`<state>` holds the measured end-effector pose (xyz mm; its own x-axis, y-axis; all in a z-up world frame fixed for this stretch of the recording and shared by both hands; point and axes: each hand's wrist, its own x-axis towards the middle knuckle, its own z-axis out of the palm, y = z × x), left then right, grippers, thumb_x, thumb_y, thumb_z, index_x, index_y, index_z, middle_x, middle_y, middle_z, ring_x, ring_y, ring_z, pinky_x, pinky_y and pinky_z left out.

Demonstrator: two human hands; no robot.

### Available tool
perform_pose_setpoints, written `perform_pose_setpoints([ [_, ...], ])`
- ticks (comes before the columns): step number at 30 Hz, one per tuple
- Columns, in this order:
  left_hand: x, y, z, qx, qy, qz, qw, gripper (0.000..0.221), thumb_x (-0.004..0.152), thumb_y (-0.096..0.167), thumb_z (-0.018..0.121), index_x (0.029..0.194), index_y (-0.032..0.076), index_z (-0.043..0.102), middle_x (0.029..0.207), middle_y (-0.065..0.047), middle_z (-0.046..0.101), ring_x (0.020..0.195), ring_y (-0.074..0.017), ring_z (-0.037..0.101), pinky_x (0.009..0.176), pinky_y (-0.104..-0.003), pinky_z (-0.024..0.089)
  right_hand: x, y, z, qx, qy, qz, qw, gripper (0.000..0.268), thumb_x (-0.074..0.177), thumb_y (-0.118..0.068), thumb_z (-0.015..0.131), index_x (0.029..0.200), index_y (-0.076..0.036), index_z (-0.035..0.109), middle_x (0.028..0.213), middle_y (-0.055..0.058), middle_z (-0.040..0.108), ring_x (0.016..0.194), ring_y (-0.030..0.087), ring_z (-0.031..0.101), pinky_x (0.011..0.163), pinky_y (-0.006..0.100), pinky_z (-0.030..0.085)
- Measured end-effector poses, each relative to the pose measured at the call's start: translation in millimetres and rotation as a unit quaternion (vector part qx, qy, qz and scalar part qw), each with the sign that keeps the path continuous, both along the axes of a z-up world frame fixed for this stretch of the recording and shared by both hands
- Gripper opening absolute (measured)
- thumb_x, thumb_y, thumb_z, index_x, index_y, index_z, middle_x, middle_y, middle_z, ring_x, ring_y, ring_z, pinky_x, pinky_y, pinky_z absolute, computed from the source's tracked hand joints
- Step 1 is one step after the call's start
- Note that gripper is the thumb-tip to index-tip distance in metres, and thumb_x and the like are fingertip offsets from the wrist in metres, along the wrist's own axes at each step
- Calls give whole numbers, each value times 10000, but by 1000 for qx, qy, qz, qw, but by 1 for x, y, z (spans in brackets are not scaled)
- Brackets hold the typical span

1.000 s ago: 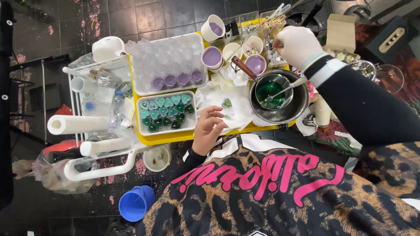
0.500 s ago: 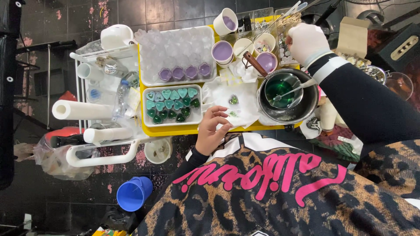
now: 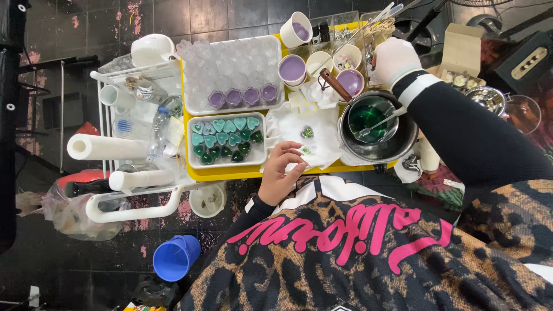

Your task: Pouring colored liquid wax into various candle molds at a candle studio workstation.

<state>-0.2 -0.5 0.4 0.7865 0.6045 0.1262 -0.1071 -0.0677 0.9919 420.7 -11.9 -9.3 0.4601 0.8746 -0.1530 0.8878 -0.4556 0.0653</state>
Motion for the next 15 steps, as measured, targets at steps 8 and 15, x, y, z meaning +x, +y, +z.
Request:
perform_pose_setpoints([
  [8,-1,2,3,4,-7,-1,1000,61,959,75,702,979,23,679,1330,-107,542,1156,-195,589,1034,-341,475,-4,6,2,74,7,-11,997,178,929,-70,690,1082,9,649,936,233,722,921,401,710,822,465,566],
  [15,1,7,4,27,14,13,999,78,963,113,714,981,40,692,1308,-100,573,1135,-191,615,1024,-330,481,-7,3,33,92,-3,9,996,47,935,-65,698,976,-67,719,923,156,739,901,333,729,837,440,559],
])
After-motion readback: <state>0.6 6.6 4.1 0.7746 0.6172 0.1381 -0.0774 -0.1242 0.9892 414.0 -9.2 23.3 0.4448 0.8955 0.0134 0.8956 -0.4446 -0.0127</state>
